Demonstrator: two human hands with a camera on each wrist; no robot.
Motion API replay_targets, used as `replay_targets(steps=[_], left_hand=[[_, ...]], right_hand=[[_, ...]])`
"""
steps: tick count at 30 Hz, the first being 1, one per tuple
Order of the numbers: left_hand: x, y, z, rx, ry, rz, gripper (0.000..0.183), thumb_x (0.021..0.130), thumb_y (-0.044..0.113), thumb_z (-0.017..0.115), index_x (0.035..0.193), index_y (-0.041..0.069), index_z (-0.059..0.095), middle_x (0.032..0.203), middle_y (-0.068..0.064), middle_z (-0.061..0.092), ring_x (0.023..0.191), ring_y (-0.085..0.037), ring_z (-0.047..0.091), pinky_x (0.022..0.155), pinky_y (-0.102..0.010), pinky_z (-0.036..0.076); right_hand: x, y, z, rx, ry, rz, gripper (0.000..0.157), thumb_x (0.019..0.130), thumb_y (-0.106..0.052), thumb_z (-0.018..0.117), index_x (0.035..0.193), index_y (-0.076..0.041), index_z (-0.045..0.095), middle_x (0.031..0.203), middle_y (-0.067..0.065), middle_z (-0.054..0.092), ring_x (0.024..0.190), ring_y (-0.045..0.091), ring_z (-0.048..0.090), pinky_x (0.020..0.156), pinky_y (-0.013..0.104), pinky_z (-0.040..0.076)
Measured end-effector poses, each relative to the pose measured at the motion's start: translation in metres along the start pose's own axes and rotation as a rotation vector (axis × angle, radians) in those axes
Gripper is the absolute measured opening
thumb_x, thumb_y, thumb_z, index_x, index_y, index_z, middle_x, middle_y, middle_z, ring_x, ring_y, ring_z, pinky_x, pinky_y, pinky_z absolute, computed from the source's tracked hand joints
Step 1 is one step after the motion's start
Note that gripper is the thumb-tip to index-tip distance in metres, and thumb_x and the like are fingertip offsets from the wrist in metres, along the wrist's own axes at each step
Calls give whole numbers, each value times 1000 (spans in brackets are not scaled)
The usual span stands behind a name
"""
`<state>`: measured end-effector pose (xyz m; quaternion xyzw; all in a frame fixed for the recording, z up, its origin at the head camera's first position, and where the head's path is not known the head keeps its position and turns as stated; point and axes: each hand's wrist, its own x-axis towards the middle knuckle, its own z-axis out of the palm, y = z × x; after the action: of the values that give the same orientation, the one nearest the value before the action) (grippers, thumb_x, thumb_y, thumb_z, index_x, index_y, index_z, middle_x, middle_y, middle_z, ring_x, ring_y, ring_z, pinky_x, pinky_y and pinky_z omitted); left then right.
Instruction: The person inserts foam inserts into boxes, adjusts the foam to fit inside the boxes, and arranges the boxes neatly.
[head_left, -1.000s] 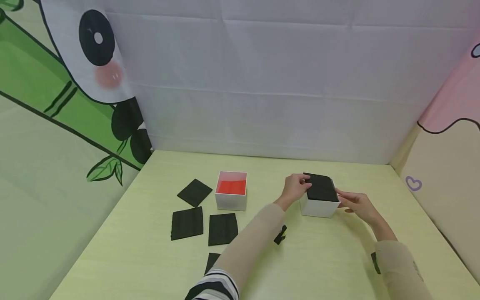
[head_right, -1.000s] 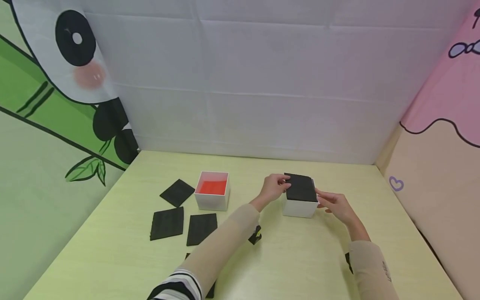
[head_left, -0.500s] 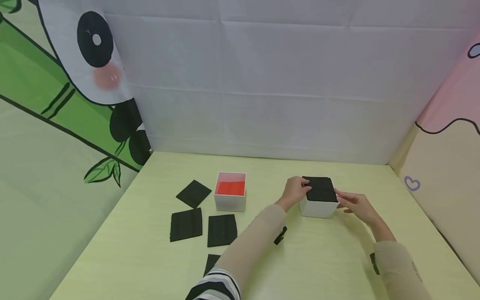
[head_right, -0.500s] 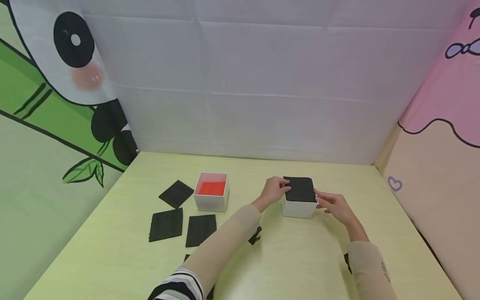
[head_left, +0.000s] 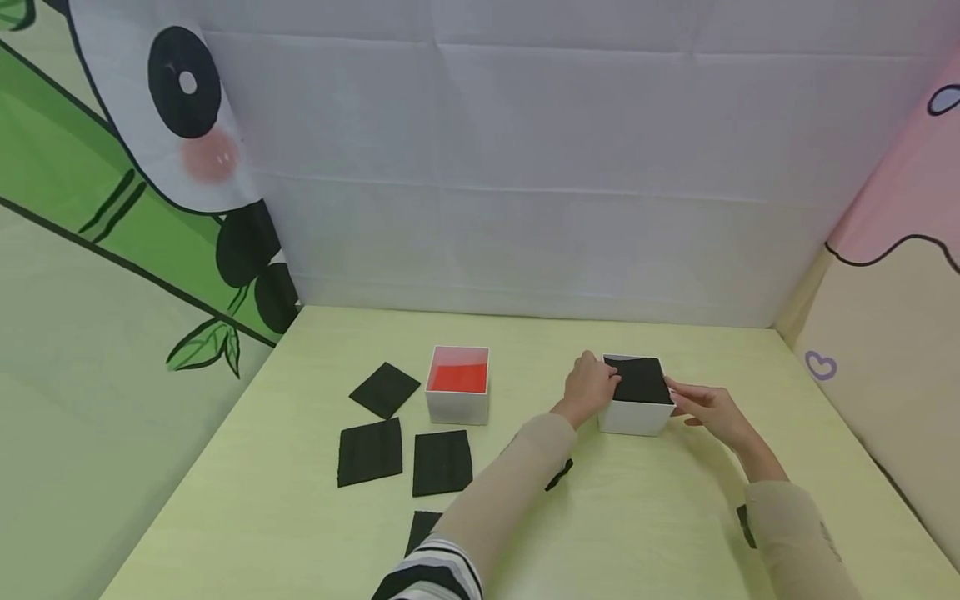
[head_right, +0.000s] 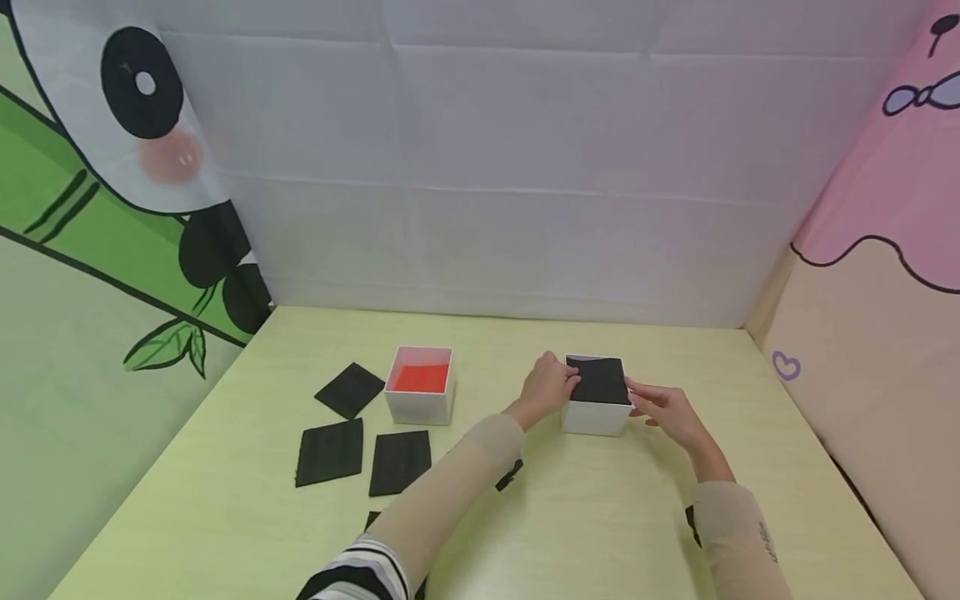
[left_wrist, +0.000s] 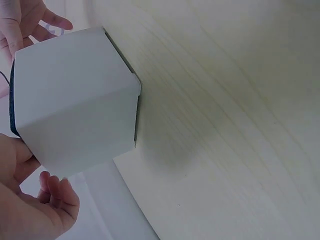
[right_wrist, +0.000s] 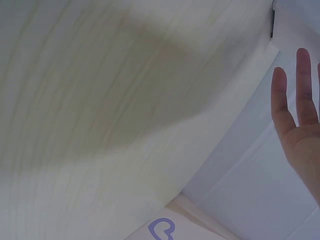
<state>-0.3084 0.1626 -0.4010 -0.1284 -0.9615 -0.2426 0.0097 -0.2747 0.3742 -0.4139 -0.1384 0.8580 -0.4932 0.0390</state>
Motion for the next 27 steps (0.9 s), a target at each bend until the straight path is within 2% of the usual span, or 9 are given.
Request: replay_targets(steps=[3, 6, 10, 12, 16, 22, 27], left_hand=[[-3, 0, 1, 99, 21, 53, 28, 92, 34, 49, 107, 22, 68, 91, 0, 50, 80, -11, 43, 60, -21, 36], [-7, -1, 1, 177, 84, 153, 35, 92, 44, 42, 107, 26, 68, 103, -2, 51, 93, -13, 42, 68, -24, 37], [-13, -3, 2, 186, 190, 286, 45, 89, 56, 35, 100, 30, 70, 128, -5, 42, 118, -19, 30, 86, -32, 33], [-15, -4, 4, 186, 227, 325, 48, 87, 59, 35, 92, 29, 73, 134, -6, 37, 123, -20, 25, 90, -35, 31], [-15, -7, 8, 211, 252, 347, 50, 84, 63, 37, 84, 30, 74, 136, -6, 35, 125, -22, 23, 91, -38, 30], [-14, -8, 16, 230, 173, 312, 55, 83, 66, 35, 89, 28, 73, 138, -5, 32, 127, -21, 21, 93, -39, 29], [-13, -7, 18, 250, 167, 320, 56, 83, 67, 34, 94, 27, 72, 138, -7, 32, 127, -22, 20, 93, -40, 29]], right_hand=[[0, 2, 1, 2, 2, 3, 45, 91, -15, 53, 125, 12, 39, 107, 24, 59, 76, 5, 61, 66, 37, 49], [-1, 3, 1, 1, 9, 6, 45, 91, -16, 52, 124, 12, 39, 107, 26, 58, 76, 5, 61, 66, 37, 49], [-1, 3, 1, -3, 6, -1, 43, 92, -14, 51, 125, 11, 39, 107, 28, 56, 76, 5, 61, 66, 37, 49], [-1, 3, 1, -6, 6, -5, 43, 92, -13, 50, 126, 11, 39, 108, 30, 55, 76, 5, 61, 66, 38, 49], [1, 3, 0, -12, 2, -3, 43, 92, -13, 50, 126, 11, 39, 110, 32, 53, 76, 5, 60, 67, 38, 49], [2, 4, 1, -15, 6, -5, 43, 92, -14, 50, 126, 12, 39, 108, 31, 54, 75, 5, 61, 65, 36, 50], [1, 4, 1, -6, 0, -7, 43, 93, -14, 49, 126, 11, 38, 112, 32, 51, 76, 6, 61, 67, 38, 50]])
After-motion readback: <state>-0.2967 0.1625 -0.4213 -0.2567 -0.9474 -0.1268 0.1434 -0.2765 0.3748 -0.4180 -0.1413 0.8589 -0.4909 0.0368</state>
